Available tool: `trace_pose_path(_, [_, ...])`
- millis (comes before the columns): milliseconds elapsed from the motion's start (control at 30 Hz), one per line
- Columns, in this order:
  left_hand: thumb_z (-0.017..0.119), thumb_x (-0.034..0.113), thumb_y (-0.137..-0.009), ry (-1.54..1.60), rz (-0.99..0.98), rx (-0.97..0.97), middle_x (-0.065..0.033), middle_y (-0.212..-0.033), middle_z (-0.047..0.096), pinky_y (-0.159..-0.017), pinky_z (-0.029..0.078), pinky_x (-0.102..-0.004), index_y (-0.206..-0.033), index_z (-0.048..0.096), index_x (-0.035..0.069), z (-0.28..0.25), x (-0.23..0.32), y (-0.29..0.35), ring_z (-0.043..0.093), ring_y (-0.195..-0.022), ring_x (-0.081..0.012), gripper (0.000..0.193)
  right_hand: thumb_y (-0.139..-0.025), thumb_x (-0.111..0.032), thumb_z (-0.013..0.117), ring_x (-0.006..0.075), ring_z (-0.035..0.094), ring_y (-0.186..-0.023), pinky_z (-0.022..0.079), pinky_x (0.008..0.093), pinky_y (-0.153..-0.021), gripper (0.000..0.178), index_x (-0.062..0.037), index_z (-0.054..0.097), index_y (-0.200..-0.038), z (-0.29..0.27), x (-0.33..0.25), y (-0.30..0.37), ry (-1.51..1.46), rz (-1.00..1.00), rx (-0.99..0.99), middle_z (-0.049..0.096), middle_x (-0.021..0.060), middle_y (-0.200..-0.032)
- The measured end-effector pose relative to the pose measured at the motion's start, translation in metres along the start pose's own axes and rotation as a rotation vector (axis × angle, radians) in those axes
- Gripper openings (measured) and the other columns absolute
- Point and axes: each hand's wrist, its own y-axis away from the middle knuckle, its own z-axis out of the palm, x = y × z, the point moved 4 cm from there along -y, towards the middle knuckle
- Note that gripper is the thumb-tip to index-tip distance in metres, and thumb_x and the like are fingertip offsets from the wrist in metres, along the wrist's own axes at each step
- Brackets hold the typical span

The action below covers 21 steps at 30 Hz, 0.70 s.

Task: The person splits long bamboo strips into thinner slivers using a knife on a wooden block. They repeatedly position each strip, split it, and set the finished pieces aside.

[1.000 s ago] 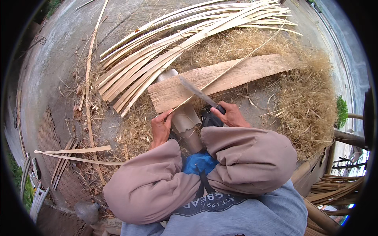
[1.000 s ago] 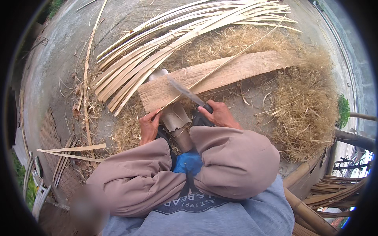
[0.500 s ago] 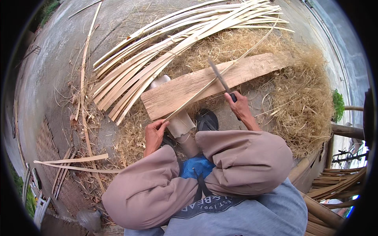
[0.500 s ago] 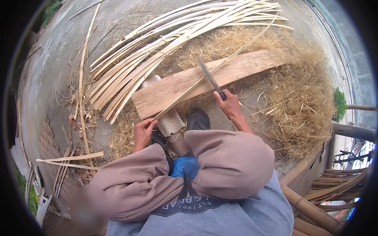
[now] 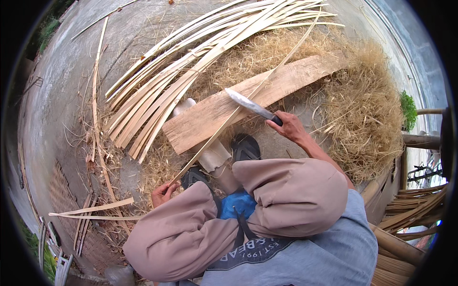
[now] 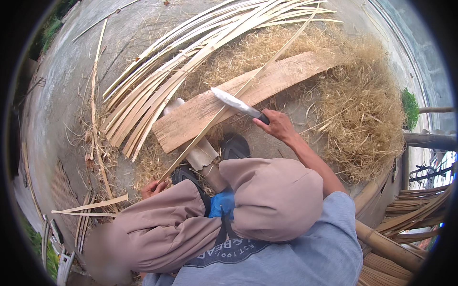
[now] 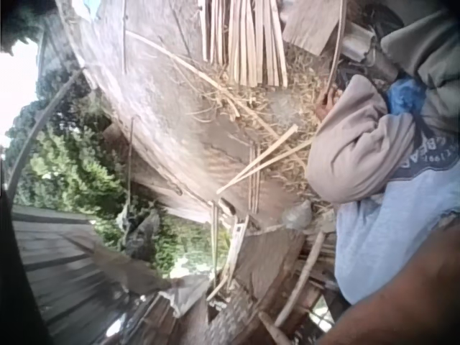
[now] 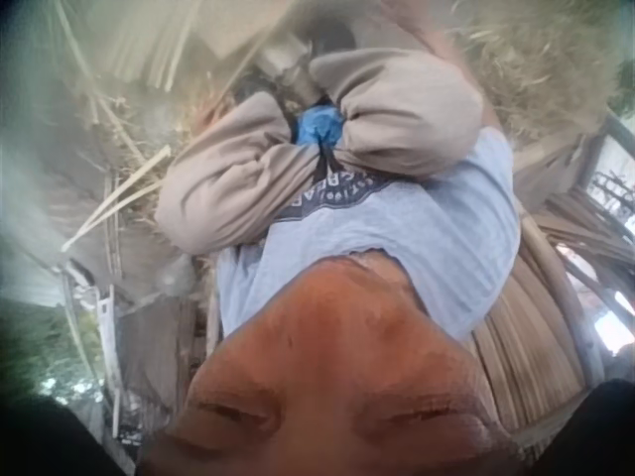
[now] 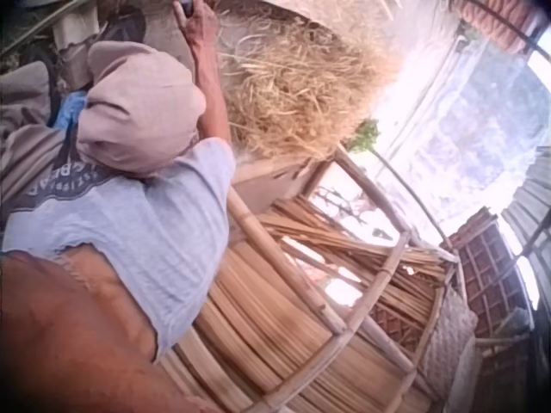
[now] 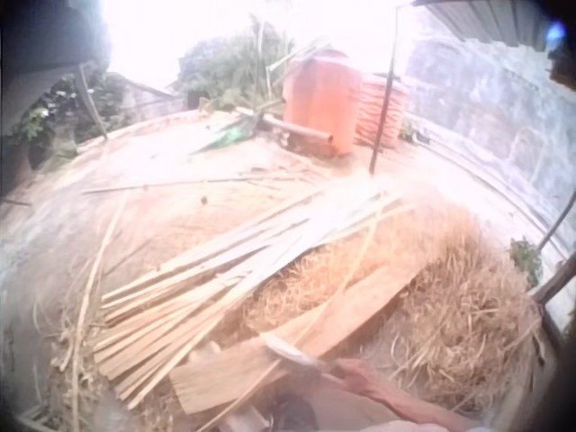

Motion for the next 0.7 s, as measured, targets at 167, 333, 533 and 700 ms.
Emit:
trace_pose_path(167, [0.071, 0.008, -0.099, 0.306, -0.293, -0.208, -0.0023, -0.080, 0.072, -0.064, 0.049, -0.0235, -0.098, 0.076, -0.003, -0.059, -0.072, -0.002, 0.063, -0.072, -0.0066, 0.013, -0.100, -0.054, 0.065, 0.0213, 0.060, -0.051, 0.047, 0.0399, -0.050, 0.058, 0.0005, 0.061, -0.080, -0.051, 0.096, -0.021, -0.205, 0.577, 0.302, 0.058, 0.0113, -0.059])
trace_pose_path(333, [0.067, 0.022, -0.103, -0.014, -0.019, -0.241, -0.0007, -0.067, 0.063, -0.054, 0.042, -0.0261, -0.088, 0.071, -0.001, 0.071, 0.050, -0.017, 0.056, -0.062, -0.0071, 0.028, -0.098, -0.047, 0.070, 0.0274, 0.055, -0.057, 0.045, 0.0445, -0.056, 0.052, 0.0026, 0.064, -0.084, 0.021, -0.031, 0.010, -0.286, 0.305, -0.082, 0.058, 0.0184, -0.062])
trace_pose_path(533, [0.068, 0.032, -0.102, -0.235, 0.104, -0.076, 0.0013, -0.062, 0.058, -0.051, 0.035, -0.0274, -0.081, 0.068, 0.004, 0.079, 0.056, -0.004, 0.049, -0.057, -0.0056, 0.036, -0.097, -0.049, 0.071, 0.0395, 0.066, -0.066, 0.050, 0.0476, -0.060, 0.047, -0.0021, 0.066, -0.091, 0.039, -0.070, 0.049, -0.127, -0.012, -0.095, 0.066, 0.0205, -0.072])
trace_pose_path(700, [0.067, 0.029, -0.103, -0.211, 0.083, -0.048, 0.0018, -0.058, 0.053, -0.050, 0.032, -0.0284, -0.074, 0.063, 0.003, 0.076, 0.051, 0.006, 0.045, -0.056, -0.0057, 0.039, -0.099, -0.050, 0.067, 0.0354, 0.064, -0.061, 0.049, 0.0458, -0.057, 0.051, -0.0022, 0.063, -0.084, 0.018, -0.013, -0.002, -0.225, 0.470, 0.012, 0.063, 0.0169, -0.066])
